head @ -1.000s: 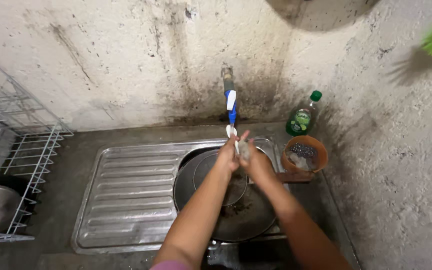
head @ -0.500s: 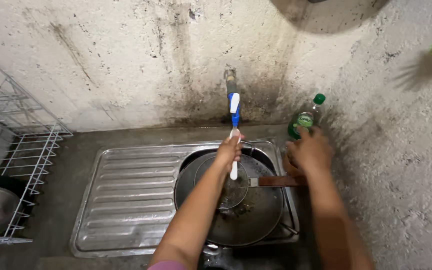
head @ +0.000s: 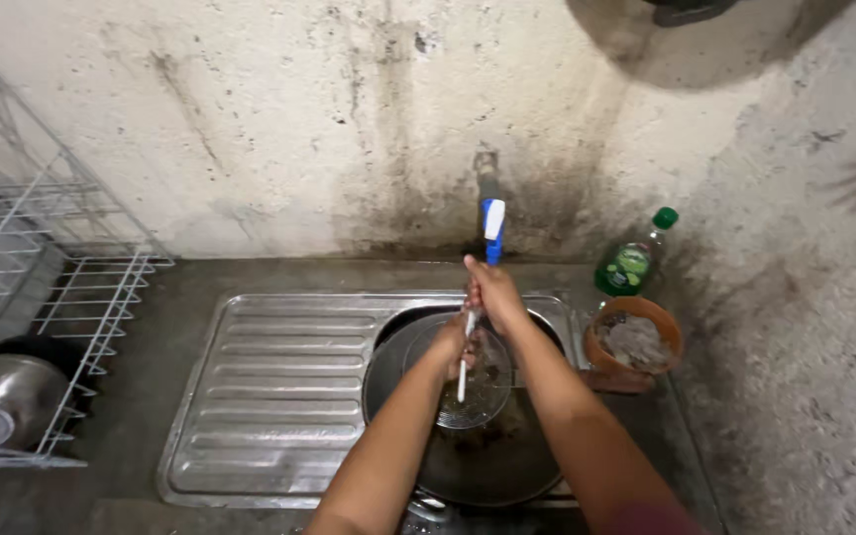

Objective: The person takes a saucepan, fills it with water from a dispenser, and places it on a gas stove. They open a box of milk powder and its foil packet, wash a spoon at the sink, and scoop milk powder into a glass.

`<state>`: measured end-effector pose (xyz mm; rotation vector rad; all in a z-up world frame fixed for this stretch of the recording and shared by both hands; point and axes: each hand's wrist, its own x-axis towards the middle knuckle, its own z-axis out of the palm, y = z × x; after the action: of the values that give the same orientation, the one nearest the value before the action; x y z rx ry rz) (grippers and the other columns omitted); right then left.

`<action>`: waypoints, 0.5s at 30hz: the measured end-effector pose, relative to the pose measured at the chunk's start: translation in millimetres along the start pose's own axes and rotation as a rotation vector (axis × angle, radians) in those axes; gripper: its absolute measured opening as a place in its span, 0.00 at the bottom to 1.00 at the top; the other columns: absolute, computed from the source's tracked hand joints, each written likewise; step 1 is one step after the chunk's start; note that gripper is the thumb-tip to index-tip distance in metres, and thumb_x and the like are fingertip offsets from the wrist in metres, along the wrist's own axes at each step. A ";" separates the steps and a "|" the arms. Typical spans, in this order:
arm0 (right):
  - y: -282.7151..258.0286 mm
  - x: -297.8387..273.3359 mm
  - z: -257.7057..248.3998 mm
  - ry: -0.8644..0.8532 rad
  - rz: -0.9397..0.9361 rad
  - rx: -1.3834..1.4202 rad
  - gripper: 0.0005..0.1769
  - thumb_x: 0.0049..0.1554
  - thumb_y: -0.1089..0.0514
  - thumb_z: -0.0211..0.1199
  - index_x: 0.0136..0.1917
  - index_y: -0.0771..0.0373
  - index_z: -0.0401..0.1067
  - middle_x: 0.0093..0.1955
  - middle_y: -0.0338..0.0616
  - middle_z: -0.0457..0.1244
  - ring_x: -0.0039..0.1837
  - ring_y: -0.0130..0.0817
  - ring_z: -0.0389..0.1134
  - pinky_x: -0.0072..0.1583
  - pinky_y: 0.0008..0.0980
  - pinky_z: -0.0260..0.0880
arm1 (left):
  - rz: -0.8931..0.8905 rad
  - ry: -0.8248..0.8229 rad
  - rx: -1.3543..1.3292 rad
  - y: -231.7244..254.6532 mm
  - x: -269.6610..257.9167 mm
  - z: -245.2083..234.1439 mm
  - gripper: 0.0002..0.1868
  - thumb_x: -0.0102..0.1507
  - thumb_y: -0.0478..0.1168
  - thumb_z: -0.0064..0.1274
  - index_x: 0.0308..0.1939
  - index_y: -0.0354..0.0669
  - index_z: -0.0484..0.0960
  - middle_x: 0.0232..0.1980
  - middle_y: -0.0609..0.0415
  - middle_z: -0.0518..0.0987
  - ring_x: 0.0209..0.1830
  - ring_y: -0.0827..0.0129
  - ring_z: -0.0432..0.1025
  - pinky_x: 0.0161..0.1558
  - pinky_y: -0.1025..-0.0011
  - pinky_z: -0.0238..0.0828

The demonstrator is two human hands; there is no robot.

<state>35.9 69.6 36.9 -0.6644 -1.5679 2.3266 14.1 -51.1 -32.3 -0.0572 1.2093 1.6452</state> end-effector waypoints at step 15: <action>-35.0 -4.3 -15.8 -0.274 -0.004 -0.645 0.17 0.67 0.50 0.59 0.45 0.66 0.71 0.37 0.40 0.66 0.37 0.27 0.67 0.40 0.29 0.68 | 0.246 0.003 0.189 11.1 34.4 19.8 0.10 0.68 0.40 0.44 0.53 0.53 0.75 0.50 0.61 0.81 0.36 0.76 0.76 0.26 0.72 0.73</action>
<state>46.2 93.9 65.2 -0.4684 -2.4762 1.9483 0.0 -12.4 -34.5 0.2151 1.4134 1.7314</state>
